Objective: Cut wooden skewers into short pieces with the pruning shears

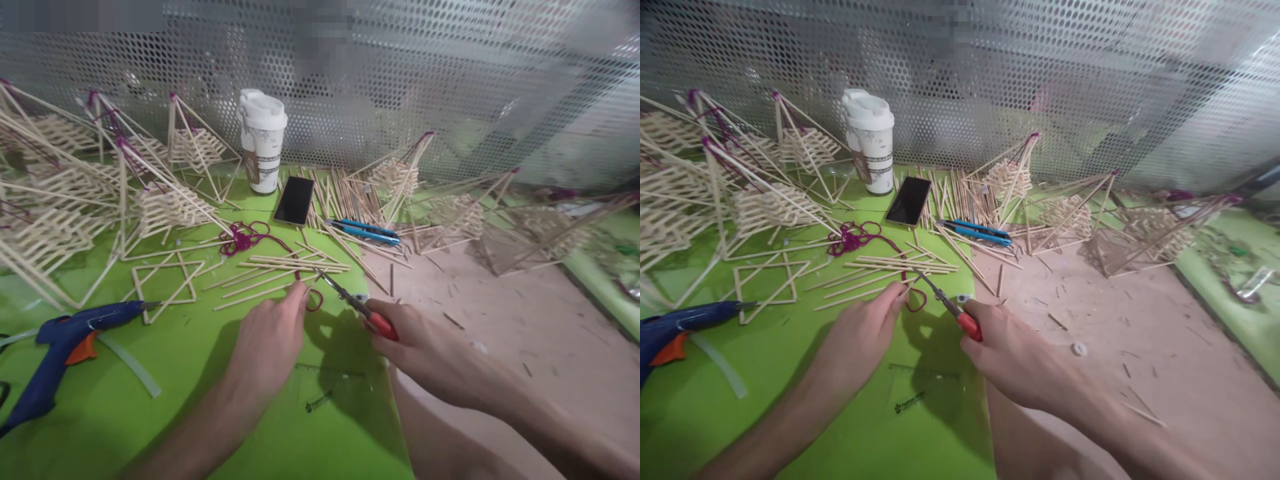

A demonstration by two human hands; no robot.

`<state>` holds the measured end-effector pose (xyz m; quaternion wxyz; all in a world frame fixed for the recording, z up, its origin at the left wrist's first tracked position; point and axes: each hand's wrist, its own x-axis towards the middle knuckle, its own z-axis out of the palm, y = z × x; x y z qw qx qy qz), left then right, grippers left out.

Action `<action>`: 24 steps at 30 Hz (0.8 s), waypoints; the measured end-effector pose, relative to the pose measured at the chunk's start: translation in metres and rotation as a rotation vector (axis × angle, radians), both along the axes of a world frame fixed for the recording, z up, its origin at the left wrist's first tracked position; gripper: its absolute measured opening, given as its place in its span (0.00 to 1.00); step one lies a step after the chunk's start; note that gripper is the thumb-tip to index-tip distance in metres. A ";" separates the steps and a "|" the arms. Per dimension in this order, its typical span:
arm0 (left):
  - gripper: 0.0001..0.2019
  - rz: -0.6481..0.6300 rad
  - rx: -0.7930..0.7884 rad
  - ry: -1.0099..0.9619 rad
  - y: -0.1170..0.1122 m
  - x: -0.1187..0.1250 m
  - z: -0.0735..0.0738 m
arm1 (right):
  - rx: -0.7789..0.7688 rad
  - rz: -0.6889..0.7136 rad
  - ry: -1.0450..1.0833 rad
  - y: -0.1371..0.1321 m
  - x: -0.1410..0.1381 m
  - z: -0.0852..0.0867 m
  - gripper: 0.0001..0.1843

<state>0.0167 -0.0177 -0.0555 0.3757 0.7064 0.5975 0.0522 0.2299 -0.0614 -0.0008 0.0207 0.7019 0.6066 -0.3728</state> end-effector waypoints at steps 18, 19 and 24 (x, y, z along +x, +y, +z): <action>0.22 0.001 -0.030 -0.139 -0.004 0.003 -0.002 | 0.125 -0.104 0.083 0.011 0.013 -0.013 0.13; 0.22 -0.007 -0.016 -0.133 -0.003 0.003 -0.002 | 0.089 -0.127 0.126 0.011 0.014 -0.012 0.13; 0.22 -0.003 0.047 -0.182 -0.001 -0.002 -0.001 | -0.138 -0.273 0.456 0.006 0.021 -0.015 0.11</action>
